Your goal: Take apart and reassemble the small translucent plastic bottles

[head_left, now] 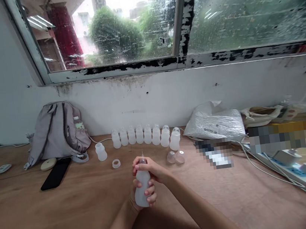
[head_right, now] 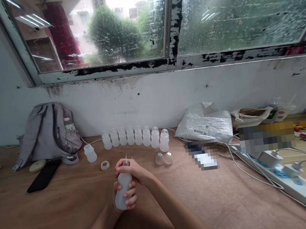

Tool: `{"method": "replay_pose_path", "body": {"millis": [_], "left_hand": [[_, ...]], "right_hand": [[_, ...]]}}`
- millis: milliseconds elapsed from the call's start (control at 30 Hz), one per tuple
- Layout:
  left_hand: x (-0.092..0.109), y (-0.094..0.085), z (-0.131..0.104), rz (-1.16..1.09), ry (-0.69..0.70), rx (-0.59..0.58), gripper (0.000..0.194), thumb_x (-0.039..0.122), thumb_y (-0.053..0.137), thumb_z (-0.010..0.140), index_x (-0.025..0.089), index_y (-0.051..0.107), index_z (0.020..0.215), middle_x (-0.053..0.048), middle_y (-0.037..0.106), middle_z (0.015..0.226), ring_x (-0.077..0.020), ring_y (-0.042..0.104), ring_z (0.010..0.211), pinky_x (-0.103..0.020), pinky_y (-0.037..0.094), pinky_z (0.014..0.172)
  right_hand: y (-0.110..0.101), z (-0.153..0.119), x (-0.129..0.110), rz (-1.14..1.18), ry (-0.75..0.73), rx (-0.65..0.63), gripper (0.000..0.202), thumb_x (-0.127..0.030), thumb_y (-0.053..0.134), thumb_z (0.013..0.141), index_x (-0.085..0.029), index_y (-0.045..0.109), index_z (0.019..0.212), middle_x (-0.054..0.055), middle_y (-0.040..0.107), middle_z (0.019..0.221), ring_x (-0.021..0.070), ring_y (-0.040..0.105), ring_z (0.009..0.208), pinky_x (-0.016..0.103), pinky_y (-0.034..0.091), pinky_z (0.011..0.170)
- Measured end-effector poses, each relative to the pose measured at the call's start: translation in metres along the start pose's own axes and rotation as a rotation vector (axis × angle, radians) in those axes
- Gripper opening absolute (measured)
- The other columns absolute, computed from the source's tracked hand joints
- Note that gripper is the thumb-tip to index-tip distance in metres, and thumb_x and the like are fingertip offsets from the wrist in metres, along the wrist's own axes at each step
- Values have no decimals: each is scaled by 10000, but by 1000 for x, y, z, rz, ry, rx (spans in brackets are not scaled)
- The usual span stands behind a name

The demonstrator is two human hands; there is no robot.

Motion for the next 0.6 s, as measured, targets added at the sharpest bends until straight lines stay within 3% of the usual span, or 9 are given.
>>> {"method": "replay_pose_path", "body": {"millis": [100, 267, 333, 400, 433, 533, 600], "left_hand": [[16, -2, -6, 76, 52, 149, 214, 302, 519, 617, 156, 507, 772, 25, 487, 535, -108, 478, 442, -226, 337, 436], [34, -14, -10, 661, 275, 742, 159, 195, 629, 580, 164, 557, 718, -8, 566, 615, -144, 501, 542, -236, 319, 509], [36, -12, -10, 765, 382, 845, 216, 137, 663, 525, 183, 566, 712, -6, 581, 638, -158, 505, 587, -231, 304, 519], [34, -7, -9, 768, 390, 841, 211, 122, 649, 523, 187, 566, 706, -4, 578, 622, -158, 504, 576, -235, 306, 520], [30, -5, -8, 722, 332, 792, 173, 135, 631, 540, 178, 562, 692, -7, 570, 600, -154, 500, 549, -240, 313, 515], [10, 5, -4, 412, 36, 476, 148, 223, 541, 594, 142, 550, 717, -16, 537, 566, -142, 496, 481, -260, 349, 490], [1, 13, -4, 219, -57, 267, 221, 260, 496, 592, 128, 535, 765, -9, 514, 555, -141, 500, 456, -260, 363, 457]], "right_hand": [[-14, 2, 5, -161, 72, 165, 327, -403, 621, 645, -175, 545, 867, 4, 588, 700, 111, 524, 586, 196, 365, 470], [-31, 6, 5, -419, -47, 414, 329, -425, 655, 601, -170, 572, 790, 9, 582, 717, 126, 530, 646, 206, 389, 529], [-30, 8, 6, -416, -97, 423, 289, -399, 656, 604, -165, 578, 754, 13, 586, 701, 131, 538, 652, 211, 394, 545], [-29, 8, 7, -341, -102, 386, 252, -362, 655, 608, -160, 574, 735, 3, 571, 631, 124, 533, 603, 212, 387, 526], [-27, 7, 7, -281, -90, 345, 246, -344, 659, 604, -160, 572, 742, -7, 558, 597, 120, 529, 578, 211, 382, 515], [-19, 1, 4, -39, -24, 96, 295, -326, 657, 613, -173, 567, 849, -27, 531, 561, 130, 548, 595, 225, 397, 541], [-11, -6, -3, 100, -8, -95, 359, -331, 652, 623, -175, 557, 933, -23, 536, 585, 149, 569, 672, 259, 421, 624]]}}
Point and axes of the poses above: each hand's wrist, its own z-axis towards the middle knuckle, its own y-axis out of the palm, x = y × z, the point moved 5 cm from there along z, towards the middle knuckle
